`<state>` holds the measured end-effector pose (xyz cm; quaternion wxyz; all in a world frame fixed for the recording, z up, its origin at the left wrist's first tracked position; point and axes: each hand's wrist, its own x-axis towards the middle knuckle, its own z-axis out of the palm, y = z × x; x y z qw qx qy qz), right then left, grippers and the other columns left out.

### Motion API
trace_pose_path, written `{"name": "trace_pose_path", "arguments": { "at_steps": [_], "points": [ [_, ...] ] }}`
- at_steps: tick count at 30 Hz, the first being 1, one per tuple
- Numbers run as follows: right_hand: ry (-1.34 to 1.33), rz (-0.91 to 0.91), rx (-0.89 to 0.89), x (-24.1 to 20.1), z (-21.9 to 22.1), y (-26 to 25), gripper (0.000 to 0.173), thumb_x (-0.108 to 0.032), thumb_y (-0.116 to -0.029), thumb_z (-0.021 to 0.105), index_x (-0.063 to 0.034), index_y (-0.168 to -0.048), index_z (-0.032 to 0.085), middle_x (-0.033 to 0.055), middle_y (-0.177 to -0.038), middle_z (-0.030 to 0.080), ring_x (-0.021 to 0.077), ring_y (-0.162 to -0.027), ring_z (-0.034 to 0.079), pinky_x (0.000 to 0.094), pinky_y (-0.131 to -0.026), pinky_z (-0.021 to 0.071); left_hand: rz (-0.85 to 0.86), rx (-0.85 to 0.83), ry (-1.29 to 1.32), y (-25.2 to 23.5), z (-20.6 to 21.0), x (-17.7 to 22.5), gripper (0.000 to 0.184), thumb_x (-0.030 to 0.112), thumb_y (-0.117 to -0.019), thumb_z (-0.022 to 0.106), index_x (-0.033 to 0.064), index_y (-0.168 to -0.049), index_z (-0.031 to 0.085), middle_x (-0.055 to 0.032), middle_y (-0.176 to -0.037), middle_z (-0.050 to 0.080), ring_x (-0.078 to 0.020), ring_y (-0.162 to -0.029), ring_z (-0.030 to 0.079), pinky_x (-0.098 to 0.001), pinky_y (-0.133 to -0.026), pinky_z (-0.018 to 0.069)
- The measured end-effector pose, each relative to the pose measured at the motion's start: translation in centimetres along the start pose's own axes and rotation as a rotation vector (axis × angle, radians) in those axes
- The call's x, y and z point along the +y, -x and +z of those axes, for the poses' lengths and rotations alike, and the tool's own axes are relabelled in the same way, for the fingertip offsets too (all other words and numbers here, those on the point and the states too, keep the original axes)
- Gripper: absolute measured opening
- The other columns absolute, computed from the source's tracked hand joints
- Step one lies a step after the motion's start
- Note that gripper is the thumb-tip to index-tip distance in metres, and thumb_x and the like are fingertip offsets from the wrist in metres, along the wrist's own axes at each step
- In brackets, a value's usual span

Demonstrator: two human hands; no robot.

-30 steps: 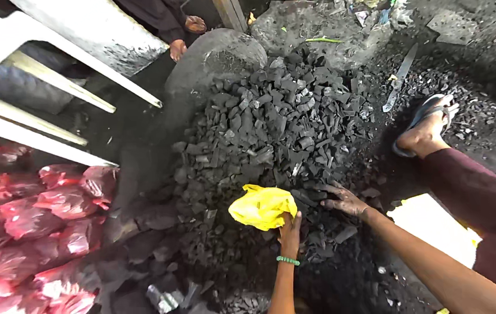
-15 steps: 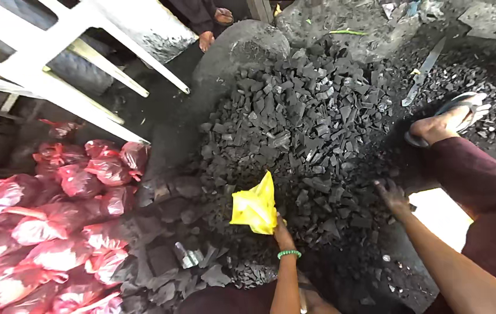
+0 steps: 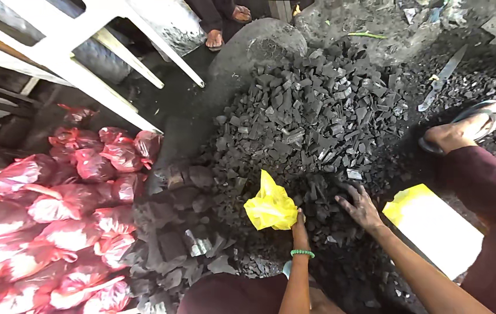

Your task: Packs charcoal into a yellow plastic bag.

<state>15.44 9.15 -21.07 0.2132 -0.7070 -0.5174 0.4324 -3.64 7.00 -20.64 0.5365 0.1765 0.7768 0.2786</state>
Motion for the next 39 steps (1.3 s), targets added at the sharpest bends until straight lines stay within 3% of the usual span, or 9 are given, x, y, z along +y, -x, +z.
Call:
{"name": "trace_pose_path", "arguments": {
  "at_steps": [12,16,20,26,28,32,35,37,39],
  "points": [
    [0.609,0.051,-0.365,-7.4,3.2,-6.6,0.078,-0.048,-0.0901,0.076,-0.0186,-0.156,0.045,0.0181,-0.157,0.044,0.0494,-0.151,0.024,0.0771,-0.110,0.0248,-0.138,-0.045,0.047,0.3,-0.8,1.4,0.062,0.047,-0.1091,0.041,0.0027,-0.153,0.038,-0.0267,-0.153,0.040,-0.0391,-0.136,0.041,-0.0591,-0.105,0.0370],
    [0.260,0.036,-0.442,-5.2,-0.3,-5.9,0.060,-0.047,-0.0980,0.066,-0.0204,-0.150,0.054,0.0161,-0.153,0.051,0.0440,-0.149,0.032,0.0714,-0.118,0.0165,-0.157,-0.068,0.037,0.9,-1.0,1.7,0.066,0.049,-0.1086,0.041,0.0046,-0.157,0.031,-0.0265,-0.158,0.033,-0.0427,-0.142,0.035,-0.0661,-0.107,0.0336],
    [-0.218,0.078,-0.421,-4.7,-3.9,-1.7,0.045,-0.030,-0.1092,0.050,0.0012,-0.140,0.058,0.0257,-0.145,0.055,0.0405,-0.138,0.049,0.0599,-0.117,0.0321,-0.051,-0.074,0.092,1.4,-0.5,1.0,0.064,0.046,-0.1087,0.043,0.0047,-0.156,0.033,-0.0220,-0.160,0.033,-0.0368,-0.145,0.034,-0.0611,-0.112,0.0311],
    [-0.225,0.061,-0.230,-3.9,-4.5,2.5,0.053,-0.039,-0.1100,0.041,0.0019,-0.139,0.058,0.0243,-0.138,0.059,0.0358,-0.131,0.054,0.0595,-0.114,0.0338,0.100,-0.012,0.197,4.3,-0.2,1.1,0.065,0.039,-0.1100,0.042,0.0052,-0.161,0.021,-0.0206,-0.166,0.024,-0.0336,-0.153,0.024,-0.0539,-0.122,0.0222],
    [0.004,-0.081,-0.265,-4.1,-4.1,3.5,0.055,-0.040,-0.1068,0.051,-0.0044,-0.149,0.052,0.0223,-0.149,0.054,0.0404,-0.144,0.043,0.0654,-0.124,0.0142,0.096,-0.030,0.203,5.8,-0.2,1.9,0.065,0.043,-0.1097,0.041,0.0033,-0.159,0.027,-0.0232,-0.162,0.030,-0.0368,-0.149,0.030,-0.0589,-0.117,0.0270],
    [0.219,-0.455,-0.314,-4.1,-1.6,6.0,0.053,-0.023,-0.0968,0.072,-0.0174,-0.148,0.058,0.0167,-0.157,0.047,0.0376,-0.138,0.052,0.0579,-0.110,0.0452,0.041,-0.149,0.248,7.3,0.1,3.1,0.057,0.044,-0.1069,0.049,0.0060,-0.149,0.041,-0.0228,-0.130,0.058,-0.0311,-0.105,0.060,-0.0478,-0.084,0.0526],
    [-0.301,-0.286,-0.401,-3.7,-0.9,7.0,0.062,-0.009,-0.0890,0.076,-0.0108,-0.147,0.056,0.0092,-0.152,0.052,0.0213,-0.132,0.057,0.0412,-0.109,0.0498,0.006,-0.139,0.303,6.9,-0.4,2.7,0.052,0.023,-0.1032,0.062,0.0033,-0.147,0.042,-0.0251,-0.127,0.058,-0.0318,-0.099,0.061,-0.0474,-0.080,0.0540],
    [-0.505,-0.070,-0.315,-4.4,-1.1,7.4,0.049,-0.017,-0.0961,0.065,-0.0054,-0.143,0.053,0.0136,-0.135,0.062,0.0224,-0.114,0.066,0.0419,-0.096,0.0563,0.049,-0.148,0.320,7.2,-0.8,2.3,0.052,0.014,-0.1017,0.063,0.0056,-0.147,0.039,-0.0219,-0.123,0.058,-0.0273,-0.094,0.063,-0.0421,-0.076,0.0557],
    [-0.431,0.071,-0.235,-5.4,-1.1,7.3,0.044,-0.033,-0.1083,0.051,-0.0010,-0.139,0.057,0.0210,-0.132,0.063,0.0303,-0.122,0.061,0.0518,-0.106,0.0464,0.114,-0.177,0.312,7.9,-0.9,1.8,0.052,0.009,-0.0996,0.065,0.0059,-0.146,0.040,-0.0193,-0.120,0.059,-0.0232,-0.090,0.062,-0.0381,-0.072,0.0541]
  ]
}}
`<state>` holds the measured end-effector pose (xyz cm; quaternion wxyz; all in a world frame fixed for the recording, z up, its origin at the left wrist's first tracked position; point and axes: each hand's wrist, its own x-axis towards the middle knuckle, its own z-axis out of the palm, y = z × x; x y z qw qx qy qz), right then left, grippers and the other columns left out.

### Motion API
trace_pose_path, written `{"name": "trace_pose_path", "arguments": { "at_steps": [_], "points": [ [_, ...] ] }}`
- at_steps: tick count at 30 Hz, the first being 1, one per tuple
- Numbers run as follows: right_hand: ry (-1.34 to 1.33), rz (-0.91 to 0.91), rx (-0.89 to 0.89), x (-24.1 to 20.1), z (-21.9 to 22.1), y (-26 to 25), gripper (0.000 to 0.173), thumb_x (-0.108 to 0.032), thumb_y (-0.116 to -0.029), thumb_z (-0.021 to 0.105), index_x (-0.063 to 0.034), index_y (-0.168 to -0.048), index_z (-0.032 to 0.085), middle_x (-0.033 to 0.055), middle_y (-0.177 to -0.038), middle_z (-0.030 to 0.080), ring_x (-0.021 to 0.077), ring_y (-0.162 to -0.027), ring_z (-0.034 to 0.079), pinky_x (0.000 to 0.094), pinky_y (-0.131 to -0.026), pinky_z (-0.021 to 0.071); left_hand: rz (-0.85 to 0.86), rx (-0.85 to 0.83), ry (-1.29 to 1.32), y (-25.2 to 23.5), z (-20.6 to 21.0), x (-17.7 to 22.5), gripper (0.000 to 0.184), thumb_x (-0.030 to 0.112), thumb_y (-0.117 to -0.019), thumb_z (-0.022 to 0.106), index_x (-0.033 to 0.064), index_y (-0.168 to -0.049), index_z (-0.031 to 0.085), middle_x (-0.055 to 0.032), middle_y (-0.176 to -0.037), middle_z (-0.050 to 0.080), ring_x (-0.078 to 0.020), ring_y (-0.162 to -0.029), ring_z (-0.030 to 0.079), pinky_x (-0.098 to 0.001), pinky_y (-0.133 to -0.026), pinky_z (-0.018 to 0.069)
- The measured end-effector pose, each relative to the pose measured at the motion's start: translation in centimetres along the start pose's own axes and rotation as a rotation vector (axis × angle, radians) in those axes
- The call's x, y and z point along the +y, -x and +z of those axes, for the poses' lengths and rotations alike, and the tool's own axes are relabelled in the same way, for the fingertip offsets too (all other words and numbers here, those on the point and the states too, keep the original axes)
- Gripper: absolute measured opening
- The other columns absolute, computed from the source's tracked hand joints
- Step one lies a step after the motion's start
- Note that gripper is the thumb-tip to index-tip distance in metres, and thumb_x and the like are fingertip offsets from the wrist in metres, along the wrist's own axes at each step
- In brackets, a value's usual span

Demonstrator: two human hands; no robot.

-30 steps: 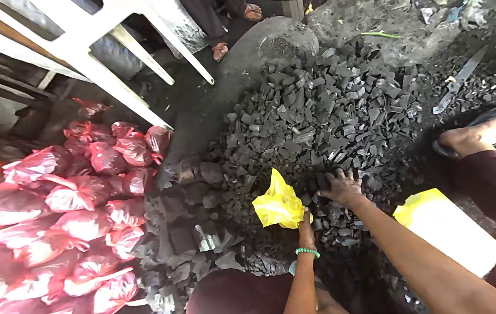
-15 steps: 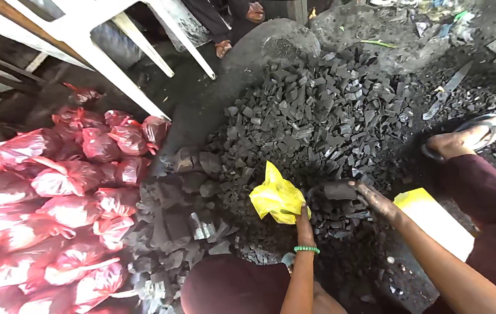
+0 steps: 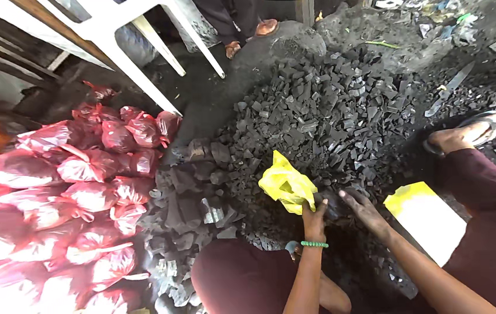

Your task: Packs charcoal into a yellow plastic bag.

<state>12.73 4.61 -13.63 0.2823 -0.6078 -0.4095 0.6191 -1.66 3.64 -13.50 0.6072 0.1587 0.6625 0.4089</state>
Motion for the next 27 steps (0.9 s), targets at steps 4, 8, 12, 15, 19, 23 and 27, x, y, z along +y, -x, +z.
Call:
{"name": "trace_pose_path", "arguments": {
  "at_steps": [4,8,12,15,19,23,27],
  "points": [
    [0.329,-0.024,0.080,-0.3,2.6,-1.1,0.054,-0.041,-0.1116,0.037,0.0010,-0.137,0.060,0.0286,-0.131,0.063,0.0446,-0.125,0.059,0.0646,-0.108,0.0412,0.132,0.041,-0.044,0.4,1.0,-1.3,0.041,0.023,-0.1042,0.060,0.0012,-0.137,0.049,-0.0178,-0.122,0.060,-0.0222,-0.102,0.060,-0.0398,-0.084,0.0522],
    [0.448,-0.097,0.204,-0.3,5.7,0.0,0.049,-0.033,-0.1121,0.040,0.0056,-0.135,0.059,0.0289,-0.135,0.060,0.0444,-0.126,0.060,0.0591,-0.108,0.0445,0.134,0.212,-0.244,0.5,2.6,-0.7,0.059,0.050,-0.1086,0.039,0.0011,-0.139,0.054,-0.0241,-0.125,0.063,-0.0337,-0.117,0.060,-0.0537,-0.100,0.0465],
    [0.358,0.031,0.206,0.2,5.7,-0.3,0.048,-0.032,-0.1131,0.036,0.0020,-0.133,0.063,0.0274,-0.128,0.066,0.0442,-0.124,0.060,0.0603,-0.107,0.0422,0.233,0.185,-0.655,0.1,2.4,-0.7,0.055,0.043,-0.1098,0.041,-0.0068,-0.115,0.063,-0.0263,-0.102,0.066,-0.0385,-0.101,0.065,-0.0563,-0.090,0.0507],
    [0.345,0.126,0.216,0.3,5.3,-0.7,0.050,-0.032,-0.1138,0.033,0.0041,-0.129,0.065,0.0287,-0.124,0.067,0.0453,-0.122,0.061,0.0605,-0.106,0.0424,0.241,0.131,-0.846,0.2,2.6,-0.8,0.054,0.043,-0.1100,0.041,-0.0052,-0.112,0.066,-0.0250,-0.102,0.068,-0.0383,-0.102,0.067,-0.0557,-0.090,0.0514],
    [0.331,0.132,0.277,0.6,5.2,-0.9,0.053,-0.031,-0.1140,0.033,0.0070,-0.121,0.068,0.0302,-0.115,0.069,0.0465,-0.116,0.064,0.0612,-0.101,0.0444,0.246,0.085,-0.974,0.2,3.0,-0.3,0.054,0.042,-0.1105,0.040,-0.0052,-0.109,0.067,-0.0247,-0.103,0.068,-0.0388,-0.103,0.067,-0.0550,-0.091,0.0514],
    [0.343,0.099,0.296,1.2,5.2,-0.9,0.050,-0.029,-0.1138,0.035,0.0071,-0.115,0.070,0.0294,-0.109,0.070,0.0458,-0.110,0.066,0.0608,-0.098,0.0466,0.363,0.072,-0.941,-0.1,2.4,-1.2,0.048,0.034,-0.1108,0.043,-0.0074,-0.106,0.067,-0.0262,-0.099,0.068,-0.0398,-0.100,0.067,-0.0547,-0.089,0.0520],
    [0.342,0.053,0.262,1.5,5.0,-0.8,0.050,-0.028,-0.1135,0.036,0.0079,-0.111,0.071,0.0299,-0.103,0.071,0.0469,-0.105,0.067,0.0624,-0.095,0.0477,0.381,0.072,-0.863,-0.1,1.9,-1.6,0.049,0.033,-0.1109,0.044,-0.0097,-0.104,0.068,-0.0274,-0.099,0.068,-0.0403,-0.101,0.067,-0.0547,-0.092,0.0517]
  ]
}}
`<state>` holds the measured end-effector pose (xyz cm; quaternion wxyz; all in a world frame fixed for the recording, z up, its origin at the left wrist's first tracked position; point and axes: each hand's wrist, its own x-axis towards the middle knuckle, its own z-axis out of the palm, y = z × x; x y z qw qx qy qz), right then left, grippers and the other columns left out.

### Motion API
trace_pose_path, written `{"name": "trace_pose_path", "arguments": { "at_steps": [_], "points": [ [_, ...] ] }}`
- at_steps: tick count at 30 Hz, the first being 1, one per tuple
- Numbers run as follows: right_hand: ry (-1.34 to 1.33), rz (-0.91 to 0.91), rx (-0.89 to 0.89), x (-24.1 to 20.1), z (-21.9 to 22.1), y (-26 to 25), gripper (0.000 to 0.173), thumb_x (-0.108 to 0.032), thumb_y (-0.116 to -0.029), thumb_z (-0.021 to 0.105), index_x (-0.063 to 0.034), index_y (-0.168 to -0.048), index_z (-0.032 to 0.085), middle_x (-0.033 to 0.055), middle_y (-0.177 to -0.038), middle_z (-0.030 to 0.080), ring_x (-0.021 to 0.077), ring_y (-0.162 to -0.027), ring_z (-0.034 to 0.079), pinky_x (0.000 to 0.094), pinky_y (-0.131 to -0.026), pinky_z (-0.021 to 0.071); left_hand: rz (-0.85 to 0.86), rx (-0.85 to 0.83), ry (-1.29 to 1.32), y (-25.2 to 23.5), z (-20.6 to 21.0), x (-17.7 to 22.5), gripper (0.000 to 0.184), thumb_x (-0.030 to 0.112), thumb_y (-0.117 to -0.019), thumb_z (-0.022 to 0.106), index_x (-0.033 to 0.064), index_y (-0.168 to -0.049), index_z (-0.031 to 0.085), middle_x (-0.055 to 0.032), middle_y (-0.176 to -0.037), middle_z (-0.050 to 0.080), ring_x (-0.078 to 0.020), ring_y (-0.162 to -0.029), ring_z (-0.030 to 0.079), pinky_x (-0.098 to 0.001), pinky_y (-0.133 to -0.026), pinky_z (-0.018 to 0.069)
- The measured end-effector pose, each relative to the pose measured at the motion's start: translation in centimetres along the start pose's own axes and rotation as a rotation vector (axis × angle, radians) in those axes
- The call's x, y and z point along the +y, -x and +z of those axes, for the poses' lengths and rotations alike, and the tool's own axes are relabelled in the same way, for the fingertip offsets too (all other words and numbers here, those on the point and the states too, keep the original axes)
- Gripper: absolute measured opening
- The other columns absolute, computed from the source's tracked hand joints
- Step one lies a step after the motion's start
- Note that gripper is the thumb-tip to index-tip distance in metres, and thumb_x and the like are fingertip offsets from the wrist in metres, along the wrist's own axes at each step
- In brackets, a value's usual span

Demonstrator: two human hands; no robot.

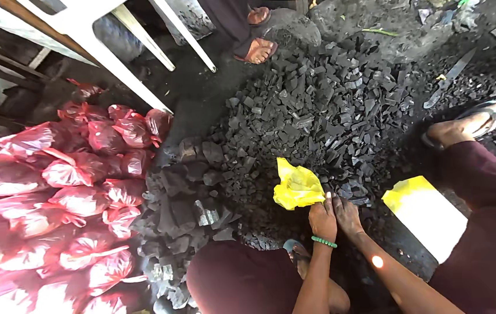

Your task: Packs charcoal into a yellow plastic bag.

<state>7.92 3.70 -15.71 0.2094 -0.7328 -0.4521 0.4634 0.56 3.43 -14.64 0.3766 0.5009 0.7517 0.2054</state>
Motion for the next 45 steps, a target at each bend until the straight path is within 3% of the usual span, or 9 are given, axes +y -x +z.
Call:
{"name": "trace_pose_path", "arguments": {
  "at_steps": [14,18,23,26,29,35,39,41,45],
  "points": [
    [-0.099,-0.112,-0.004,0.5,-0.7,-0.3,0.047,-0.025,-0.1131,0.038,0.0103,-0.112,0.069,0.0309,-0.104,0.069,0.0453,-0.105,0.065,0.0633,-0.095,0.0444,-0.067,-0.055,-0.007,0.1,-0.8,1.4,0.052,0.037,-0.1104,0.044,-0.0088,-0.101,0.067,-0.0268,-0.099,0.067,-0.0392,-0.100,0.067,-0.0537,-0.090,0.0517],
    [-0.239,-0.016,-0.046,1.0,-1.1,-1.0,0.061,-0.040,-0.1132,0.030,0.0078,-0.121,0.066,0.0302,-0.111,0.067,0.0432,-0.108,0.063,0.0646,-0.095,0.0443,-0.040,-0.153,-0.047,0.0,-2.7,1.9,0.055,0.042,-0.1080,0.048,-0.0094,-0.108,0.066,-0.0284,-0.108,0.066,-0.0406,-0.108,0.065,-0.0557,-0.095,0.0502],
    [-0.452,0.022,-0.171,0.8,-1.7,-1.0,0.064,-0.050,-0.1114,0.023,0.0003,-0.136,0.054,0.0193,-0.115,0.064,0.0253,-0.100,0.064,0.0485,-0.085,0.0545,0.049,-0.193,0.019,-1.1,-5.7,0.9,0.037,0.024,-0.1026,0.063,-0.0128,-0.105,0.065,-0.0298,-0.105,0.066,-0.0409,-0.104,0.065,-0.0553,-0.093,0.0508],
    [-0.489,0.016,-0.298,-0.7,-2.1,-0.5,0.057,-0.042,-0.1125,0.027,-0.0020,-0.149,0.045,0.0210,-0.135,0.059,0.0275,-0.117,0.063,0.0486,-0.095,0.0551,0.131,-0.088,0.117,-1.4,-8.4,0.3,0.030,0.018,-0.1007,0.066,-0.0105,-0.112,0.066,-0.0274,-0.106,0.068,-0.0377,-0.101,0.067,-0.0534,-0.091,0.0525],
    [-0.454,-0.093,-0.411,-2.7,-0.8,-0.1,0.046,-0.033,-0.1109,0.040,-0.0029,-0.145,0.048,0.0183,-0.122,0.063,0.0232,-0.099,0.068,0.0421,-0.081,0.0603,0.171,-0.011,0.147,-1.1,-10.7,-0.1,0.036,0.018,-0.0951,0.074,-0.0092,-0.116,0.066,-0.0250,-0.107,0.069,-0.0343,-0.100,0.068,-0.0502,-0.091,0.0540],
    [-0.511,-0.237,-0.595,-5.7,0.6,-0.4,0.051,-0.038,-0.1077,0.041,-0.0086,-0.149,0.048,0.0128,-0.133,0.067,0.0243,-0.111,0.071,0.0423,-0.091,0.0617,0.157,0.411,0.250,-1.4,-16.9,-2.0,0.032,0.018,-0.0901,0.079,-0.0013,-0.114,0.070,-0.0165,-0.102,0.073,-0.0258,-0.093,0.071,-0.0482,-0.086,0.0582],
    [-0.330,-0.284,-0.390,-2.4,-2.6,-3.3,0.044,-0.029,-0.1074,0.048,-0.0035,-0.142,0.055,0.0179,-0.132,0.064,0.0278,-0.114,0.067,0.0503,-0.095,0.0566,0.204,0.974,0.240,-3.4,-26.0,-2.9,0.035,0.017,-0.0905,0.078,-0.0051,-0.116,0.066,-0.0154,-0.100,0.073,-0.0198,-0.092,0.071,-0.0415,-0.088,0.0590],
    [-0.269,-0.269,-0.214,1.0,-4.4,-5.3,0.038,-0.023,-0.1074,0.051,0.0000,-0.137,0.058,0.0219,-0.128,0.064,0.0324,-0.112,0.067,0.0564,-0.093,0.0558,0.105,1.173,0.144,-3.8,-30.1,-2.8,0.045,0.020,-0.0931,0.075,-0.0113,-0.122,0.060,-0.0246,-0.109,0.069,-0.0293,-0.104,0.068,-0.0452,-0.097,0.0527],
    [-0.063,-0.239,0.098,5.8,-7.7,-7.0,0.035,-0.012,-0.1057,0.053,0.0056,-0.136,0.057,0.0342,-0.131,0.059,0.0485,-0.121,0.058,0.0665,-0.103,0.0417,-0.203,1.041,0.045,-7.0,-33.5,-6.1,0.067,0.027,-0.0980,0.070,-0.0162,-0.141,0.041,-0.0379,-0.130,0.055,-0.0479,-0.126,0.054,-0.0557,-0.109,0.0416]
  ]
}}
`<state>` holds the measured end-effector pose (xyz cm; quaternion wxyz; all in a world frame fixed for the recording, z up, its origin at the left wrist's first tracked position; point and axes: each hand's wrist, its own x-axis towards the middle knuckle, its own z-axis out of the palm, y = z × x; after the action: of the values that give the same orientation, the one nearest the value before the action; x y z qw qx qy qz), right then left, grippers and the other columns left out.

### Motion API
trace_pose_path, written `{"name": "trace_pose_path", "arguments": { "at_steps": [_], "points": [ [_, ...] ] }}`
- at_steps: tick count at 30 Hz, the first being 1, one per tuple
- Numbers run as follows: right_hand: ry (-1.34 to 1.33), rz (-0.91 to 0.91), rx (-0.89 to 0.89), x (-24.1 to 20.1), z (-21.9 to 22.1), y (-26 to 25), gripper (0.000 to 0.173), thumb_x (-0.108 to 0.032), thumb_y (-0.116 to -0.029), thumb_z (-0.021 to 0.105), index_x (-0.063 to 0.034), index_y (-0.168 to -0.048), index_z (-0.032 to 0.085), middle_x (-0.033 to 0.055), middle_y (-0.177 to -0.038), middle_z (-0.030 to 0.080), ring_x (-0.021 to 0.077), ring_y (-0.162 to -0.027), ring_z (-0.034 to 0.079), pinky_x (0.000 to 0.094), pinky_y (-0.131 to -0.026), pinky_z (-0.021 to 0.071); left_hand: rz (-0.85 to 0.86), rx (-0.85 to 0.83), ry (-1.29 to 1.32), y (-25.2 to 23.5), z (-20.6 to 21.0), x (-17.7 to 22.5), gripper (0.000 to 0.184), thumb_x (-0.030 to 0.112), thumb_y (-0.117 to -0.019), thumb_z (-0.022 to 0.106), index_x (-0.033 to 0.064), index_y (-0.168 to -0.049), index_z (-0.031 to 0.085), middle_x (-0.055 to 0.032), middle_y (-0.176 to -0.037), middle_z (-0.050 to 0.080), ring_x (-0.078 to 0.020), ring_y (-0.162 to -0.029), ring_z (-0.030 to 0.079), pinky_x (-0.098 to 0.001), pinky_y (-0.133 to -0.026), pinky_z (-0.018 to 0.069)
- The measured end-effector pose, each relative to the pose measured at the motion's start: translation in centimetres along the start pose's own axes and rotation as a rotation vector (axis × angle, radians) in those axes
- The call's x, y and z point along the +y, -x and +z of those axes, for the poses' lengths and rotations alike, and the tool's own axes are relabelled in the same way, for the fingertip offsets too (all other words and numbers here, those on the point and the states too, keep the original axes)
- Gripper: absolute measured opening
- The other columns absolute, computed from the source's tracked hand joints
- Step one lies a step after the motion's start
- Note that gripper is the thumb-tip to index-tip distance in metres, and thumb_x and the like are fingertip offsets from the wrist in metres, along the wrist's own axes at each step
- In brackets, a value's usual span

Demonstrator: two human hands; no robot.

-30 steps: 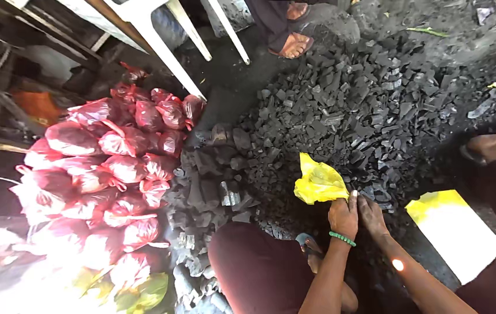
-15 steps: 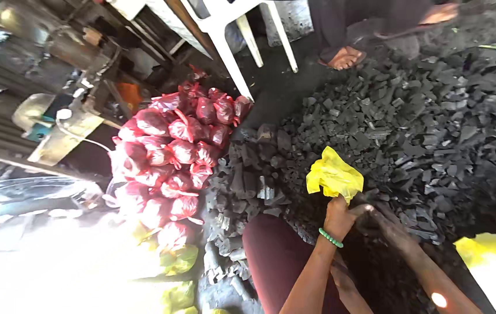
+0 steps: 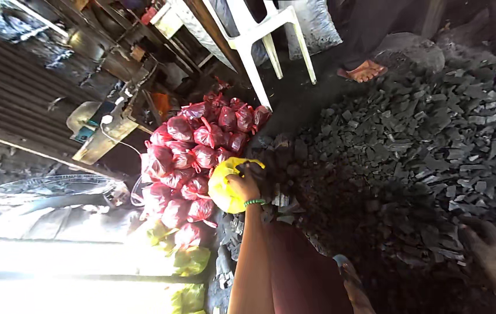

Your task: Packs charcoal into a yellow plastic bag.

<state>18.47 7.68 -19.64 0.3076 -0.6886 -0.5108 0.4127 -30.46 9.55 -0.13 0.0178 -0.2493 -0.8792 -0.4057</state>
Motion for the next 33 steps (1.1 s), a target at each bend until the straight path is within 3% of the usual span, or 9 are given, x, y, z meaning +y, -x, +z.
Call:
{"name": "trace_pose_path", "arguments": {
  "at_steps": [3,7,11,14,18,21,25,30,33],
  "points": [
    [0.141,0.036,0.071,2.1,-1.3,-0.3,0.045,-0.016,-0.1036,0.059,0.0068,-0.142,0.052,0.0407,-0.144,0.044,0.0583,-0.136,0.041,0.0708,-0.112,0.0309,-0.124,-0.228,-0.190,-0.6,1.5,-1.5,0.076,0.032,-0.0954,0.074,-0.0141,-0.144,0.039,-0.0383,-0.133,0.055,-0.0497,-0.128,0.054,-0.0587,-0.108,0.0428],
    [0.132,0.131,-0.042,4.9,-1.7,-1.7,0.074,-0.035,-0.0999,0.067,0.0030,-0.156,0.036,0.0410,-0.157,0.026,0.0594,-0.146,0.026,0.0722,-0.116,0.0237,-0.099,-0.037,0.033,-0.3,1.0,-1.4,0.076,0.033,-0.0984,0.069,-0.0142,-0.146,0.035,-0.0380,-0.138,0.051,-0.0474,-0.130,0.051,-0.0565,-0.110,0.0402],
    [-0.123,0.313,-0.138,4.7,-0.7,-1.9,0.075,-0.036,-0.1036,0.061,-0.0066,-0.162,0.025,0.0315,-0.160,0.032,0.0482,-0.145,0.036,0.0677,-0.113,0.0321,0.224,0.106,0.171,3.0,0.1,2.2,0.072,0.030,-0.1013,0.064,-0.0195,-0.144,0.032,-0.0379,-0.140,0.047,-0.0380,-0.134,0.048,-0.0416,-0.116,0.0351],
    [-0.115,0.401,-0.127,4.4,0.4,-2.9,0.078,-0.044,-0.1021,0.061,-0.0129,-0.163,0.026,0.0324,-0.161,0.030,0.0507,-0.146,0.033,0.0687,-0.115,0.0295,0.431,-0.160,0.262,10.0,2.7,2.7,0.076,0.032,-0.1024,0.061,-0.0166,-0.149,0.027,-0.0362,-0.148,0.042,-0.0361,-0.141,0.044,-0.0433,-0.119,0.0336],
    [-0.027,0.505,-0.090,4.0,1.1,-4.8,0.086,-0.062,-0.0967,0.060,-0.0205,-0.164,0.026,0.0340,-0.162,0.025,0.0557,-0.146,0.030,0.0730,-0.113,0.0298,0.074,-0.657,0.218,22.3,8.3,-0.3,0.068,0.036,-0.1022,0.062,-0.0074,-0.148,0.038,-0.0300,-0.142,0.052,-0.0380,-0.131,0.053,-0.0535,-0.110,0.0436],
    [-0.038,0.495,-0.078,2.6,1.7,-5.4,0.085,-0.061,-0.0952,0.063,-0.0196,-0.162,0.031,0.0342,-0.164,0.017,0.0567,-0.148,0.025,0.0737,-0.113,0.0275,-0.160,-0.883,0.238,28.4,11.8,-2.2,0.071,0.026,-0.1045,0.060,-0.0037,-0.157,0.024,-0.0293,-0.155,0.039,-0.0377,-0.143,0.043,-0.0507,-0.117,0.0367],
    [0.139,0.444,-0.168,1.2,2.7,-4.8,0.082,-0.064,-0.0930,0.064,-0.0256,-0.160,0.038,0.0363,-0.165,0.007,0.0638,-0.144,0.023,0.0783,-0.109,0.0277,-0.114,-1.139,0.052,29.6,14.3,-1.1,0.054,0.034,-0.1094,0.048,-0.0034,-0.148,0.045,-0.0295,-0.149,0.047,-0.0410,-0.139,0.046,-0.0559,-0.114,0.0364],
    [0.218,0.302,-0.250,2.5,2.0,-2.7,0.075,-0.049,-0.0966,0.068,-0.0139,-0.157,0.041,0.0378,-0.160,0.023,0.0609,-0.141,0.033,0.0725,-0.110,0.0331,0.082,-1.316,-0.312,27.7,17.5,0.1,0.054,0.040,-0.1114,0.038,0.0009,-0.146,0.052,-0.0237,-0.150,0.051,-0.0369,-0.144,0.042,-0.0559,-0.120,0.0296],
    [0.117,0.221,-0.200,4.2,1.9,-1.0,0.067,-0.039,-0.0971,0.070,-0.0123,-0.154,0.046,0.0342,-0.159,0.030,0.0585,-0.142,0.033,0.0716,-0.112,0.0308,0.159,-1.259,-0.420,29.1,18.1,-0.2,0.050,0.039,-0.1083,0.049,-0.0009,-0.135,0.062,-0.0257,-0.140,0.059,-0.0396,-0.137,0.050,-0.0581,-0.114,0.0363]
  ]
}}
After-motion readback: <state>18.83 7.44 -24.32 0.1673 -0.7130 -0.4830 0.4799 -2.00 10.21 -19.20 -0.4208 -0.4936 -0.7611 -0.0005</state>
